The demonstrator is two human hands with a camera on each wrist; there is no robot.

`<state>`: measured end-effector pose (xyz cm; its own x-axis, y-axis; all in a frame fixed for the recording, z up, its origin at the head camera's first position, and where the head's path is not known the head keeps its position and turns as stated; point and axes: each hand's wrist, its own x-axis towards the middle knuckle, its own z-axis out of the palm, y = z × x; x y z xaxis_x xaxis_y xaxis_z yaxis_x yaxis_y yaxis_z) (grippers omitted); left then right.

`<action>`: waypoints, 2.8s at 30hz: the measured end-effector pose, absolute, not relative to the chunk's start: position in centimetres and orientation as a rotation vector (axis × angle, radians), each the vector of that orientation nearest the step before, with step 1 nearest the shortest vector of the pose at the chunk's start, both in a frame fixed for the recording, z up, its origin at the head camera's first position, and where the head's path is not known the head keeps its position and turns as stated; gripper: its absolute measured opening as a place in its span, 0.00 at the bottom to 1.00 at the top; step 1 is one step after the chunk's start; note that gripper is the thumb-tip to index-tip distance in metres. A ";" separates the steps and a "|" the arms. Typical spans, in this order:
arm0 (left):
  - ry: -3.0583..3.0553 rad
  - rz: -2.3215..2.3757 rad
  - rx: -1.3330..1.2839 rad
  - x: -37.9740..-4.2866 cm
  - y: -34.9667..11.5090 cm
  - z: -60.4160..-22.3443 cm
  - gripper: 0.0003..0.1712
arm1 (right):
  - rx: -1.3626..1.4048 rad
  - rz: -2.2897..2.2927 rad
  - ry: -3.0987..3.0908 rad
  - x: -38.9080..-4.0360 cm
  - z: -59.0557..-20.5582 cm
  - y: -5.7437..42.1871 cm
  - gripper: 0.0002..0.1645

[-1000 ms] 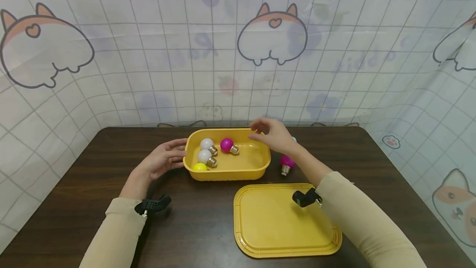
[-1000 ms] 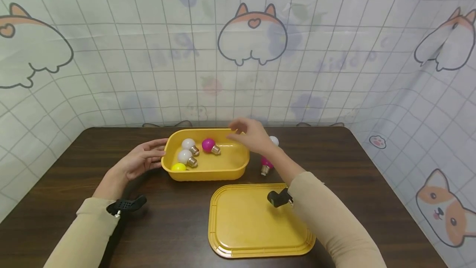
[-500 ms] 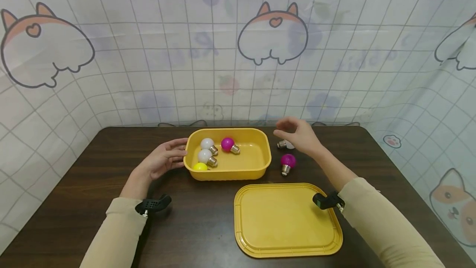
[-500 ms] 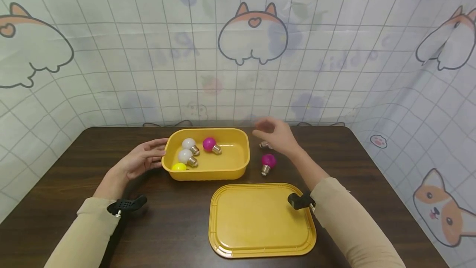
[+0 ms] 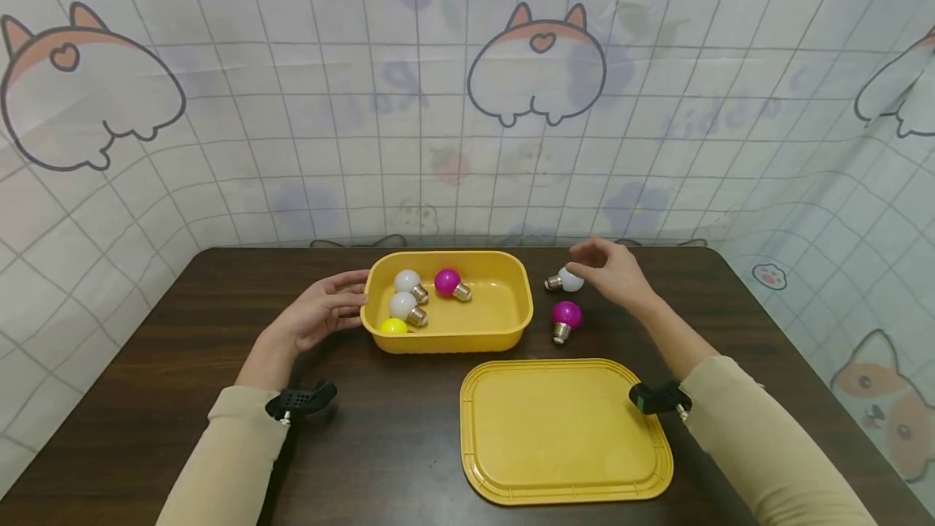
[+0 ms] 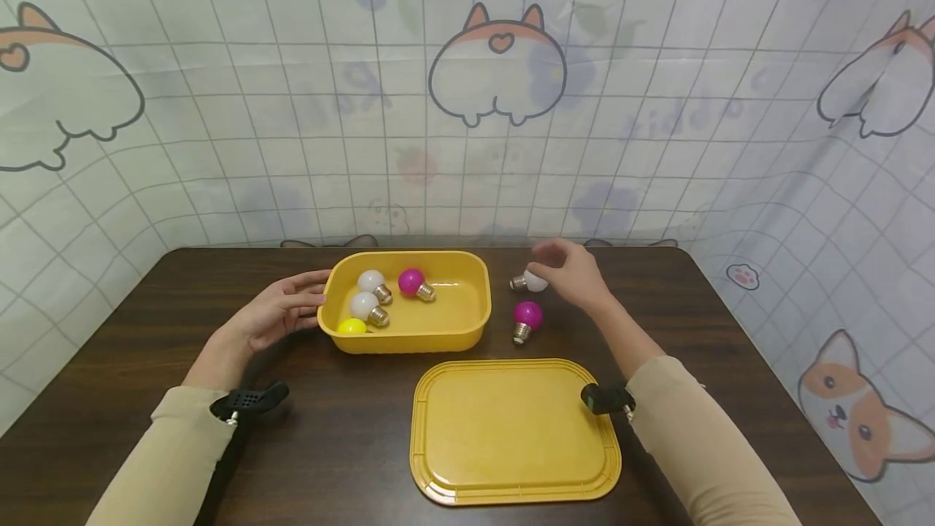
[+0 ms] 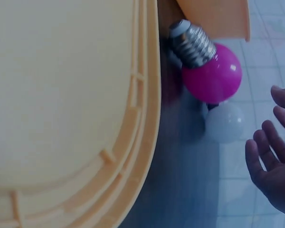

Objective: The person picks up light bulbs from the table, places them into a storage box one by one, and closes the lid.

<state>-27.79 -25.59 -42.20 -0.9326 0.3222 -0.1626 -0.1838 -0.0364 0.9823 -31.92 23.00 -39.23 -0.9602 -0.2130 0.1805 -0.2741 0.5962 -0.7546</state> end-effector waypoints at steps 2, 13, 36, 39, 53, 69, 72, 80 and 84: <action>1.905 2.029 0.151 -27.8 -25.6 -42.2 0.39 | 0.399 1.331 -2.769 -32.0 -39.5 23.3 0.24; 1.912 2.027 0.142 -27.7 -25.7 -42.1 0.38 | 0.396 1.348 -2.873 -32.7 -40.6 23.9 0.31; 1.916 2.025 0.153 -27.7 -25.6 -42.2 0.38 | 0.517 1.264 -2.914 -33.5 -41.2 23.6 0.29; 1.909 2.028 0.151 -27.8 -25.6 -42.2 0.38 | 0.512 1.239 -2.916 -33.4 -41.3 23.5 0.28; 1.897 2.031 0.162 -27.7 -25.5 -42.1 0.38 | 0.465 1.234 -2.900 -33.0 -40.8 23.3 0.27; 1.915 2.018 0.167 -27.9 -25.5 -42.1 0.38 | 0.530 1.244 -2.883 -32.4 -37.6 22.7 0.28; 1.918 2.021 0.167 -27.9 -25.5 -42.1 0.38 | 0.540 1.240 -2.878 -32.4 -37.1 22.5 0.28; 1.928 2.015 0.171 -27.8 -25.5 -42.1 0.37 | 0.594 1.250 -2.848 -32.0 -35.6 21.7 0.26; 1.925 2.015 0.167 -27.8 -25.6 -42.0 0.38 | 0.650 1.280 -2.822 -31.8 -35.1 21.2 0.26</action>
